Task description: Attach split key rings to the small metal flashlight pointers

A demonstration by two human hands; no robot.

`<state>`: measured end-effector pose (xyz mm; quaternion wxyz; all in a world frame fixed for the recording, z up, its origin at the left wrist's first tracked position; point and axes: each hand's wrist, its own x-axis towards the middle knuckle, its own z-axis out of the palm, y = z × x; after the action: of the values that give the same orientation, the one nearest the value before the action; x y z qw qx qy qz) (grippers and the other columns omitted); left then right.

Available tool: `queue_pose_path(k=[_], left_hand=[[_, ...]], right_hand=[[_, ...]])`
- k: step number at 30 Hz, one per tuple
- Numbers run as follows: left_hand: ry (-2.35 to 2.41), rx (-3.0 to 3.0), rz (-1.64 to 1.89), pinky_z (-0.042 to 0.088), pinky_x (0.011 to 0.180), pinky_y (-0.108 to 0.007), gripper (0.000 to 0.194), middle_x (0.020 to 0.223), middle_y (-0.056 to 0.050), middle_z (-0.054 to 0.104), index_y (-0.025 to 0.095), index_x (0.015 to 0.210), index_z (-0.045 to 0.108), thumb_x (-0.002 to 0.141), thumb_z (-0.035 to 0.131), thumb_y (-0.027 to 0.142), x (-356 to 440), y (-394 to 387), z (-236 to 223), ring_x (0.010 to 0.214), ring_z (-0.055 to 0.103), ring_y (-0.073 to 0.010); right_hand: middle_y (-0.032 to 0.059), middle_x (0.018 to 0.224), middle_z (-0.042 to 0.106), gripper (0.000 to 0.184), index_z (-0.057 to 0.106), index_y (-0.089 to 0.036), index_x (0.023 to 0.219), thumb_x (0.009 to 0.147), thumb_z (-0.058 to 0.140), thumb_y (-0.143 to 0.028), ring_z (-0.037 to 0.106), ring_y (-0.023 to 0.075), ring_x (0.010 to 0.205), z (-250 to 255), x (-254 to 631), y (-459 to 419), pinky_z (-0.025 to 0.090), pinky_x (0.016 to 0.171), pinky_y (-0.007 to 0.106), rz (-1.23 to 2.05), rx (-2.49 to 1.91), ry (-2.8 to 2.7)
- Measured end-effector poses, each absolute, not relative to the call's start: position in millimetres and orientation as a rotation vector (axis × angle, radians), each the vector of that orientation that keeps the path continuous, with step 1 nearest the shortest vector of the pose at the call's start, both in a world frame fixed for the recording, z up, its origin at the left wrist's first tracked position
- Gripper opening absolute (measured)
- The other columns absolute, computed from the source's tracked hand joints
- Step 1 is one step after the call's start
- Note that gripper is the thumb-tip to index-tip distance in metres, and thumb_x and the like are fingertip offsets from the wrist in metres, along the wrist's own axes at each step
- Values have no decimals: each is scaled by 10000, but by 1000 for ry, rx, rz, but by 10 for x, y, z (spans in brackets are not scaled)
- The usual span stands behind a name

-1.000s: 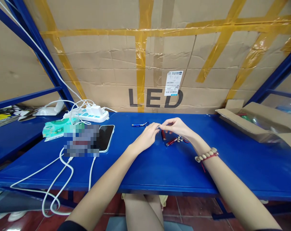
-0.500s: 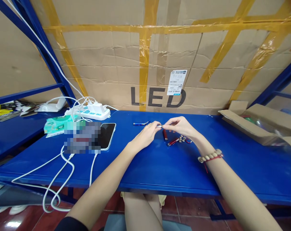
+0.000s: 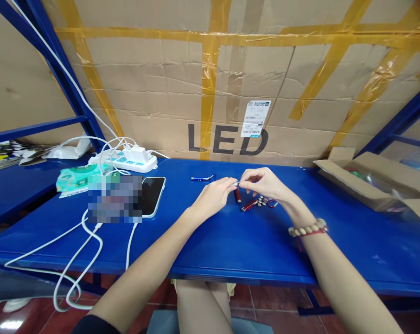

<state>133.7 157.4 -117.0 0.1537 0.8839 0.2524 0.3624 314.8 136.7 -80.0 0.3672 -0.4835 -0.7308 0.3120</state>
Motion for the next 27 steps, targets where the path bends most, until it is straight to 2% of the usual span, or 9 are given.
queue_pose_path(k=[4, 8, 12, 17, 23, 27], left_hand=[[718, 2577, 921, 421, 855, -260, 262, 1031, -53, 576, 137, 994, 552, 920, 325, 246, 1314, 1573, -1139, 946, 541, -145], [734, 2605, 901, 419, 863, -255, 263, 991, -51, 579, 138, 971, 552, 923, 314, 239, 1292, 1571, -1111, 926, 548, -138], [752, 2697, 969, 422, 855, -268, 254, 995, -57, 584, 127, 1021, 545, 914, 331, 211, 1298, 1573, -1120, 938, 543, -152], [792, 2670, 1054, 430, 833, -272, 233, 1051, -54, 579, 136, 1055, 511, 908, 344, 209, 1312, 1572, -1123, 965, 543, -162], [802, 2537, 1027, 421, 842, -245, 252, 1088, -14, 567, 189, 1116, 480, 904, 345, 209, 1297, 1576, -1107, 977, 545, -145], [859, 2461, 1049, 415, 829, -238, 255, 1069, -10, 573, 189, 1075, 513, 907, 324, 221, 1318, 1605, -1132, 948, 549, -144]], right_hand=[[52, 649, 569, 322, 608, -113, 700, 698, 633, -434, 512, 108, 490, -771, 3150, 1326, 420, 400, 193, 812, -1283, -2035], [53, 549, 538, 437, 591, -104, 664, 767, 527, -524, 474, 98, 422, -778, 3110, 1312, 407, 404, 207, 918, -1254, -2076], [38, 492, 475, 486, 536, -104, 588, 737, 545, -566, 442, 96, 383, -834, 3082, 1349, 371, 385, 219, 1171, -1193, -1916], [-12, 493, 358, 437, 471, -107, 578, 735, 592, -497, 421, 77, 378, -915, 3093, 1401, 335, 365, 193, 1395, -1119, -1692], [-10, 516, 370, 456, 472, -107, 590, 711, 598, -528, 433, 76, 394, -878, 3030, 1375, 339, 374, 186, 1361, -1165, -1672], [9, 466, 422, 472, 526, -104, 609, 691, 591, -563, 438, 93, 384, -861, 3009, 1368, 363, 384, 201, 1112, -1301, -1775]])
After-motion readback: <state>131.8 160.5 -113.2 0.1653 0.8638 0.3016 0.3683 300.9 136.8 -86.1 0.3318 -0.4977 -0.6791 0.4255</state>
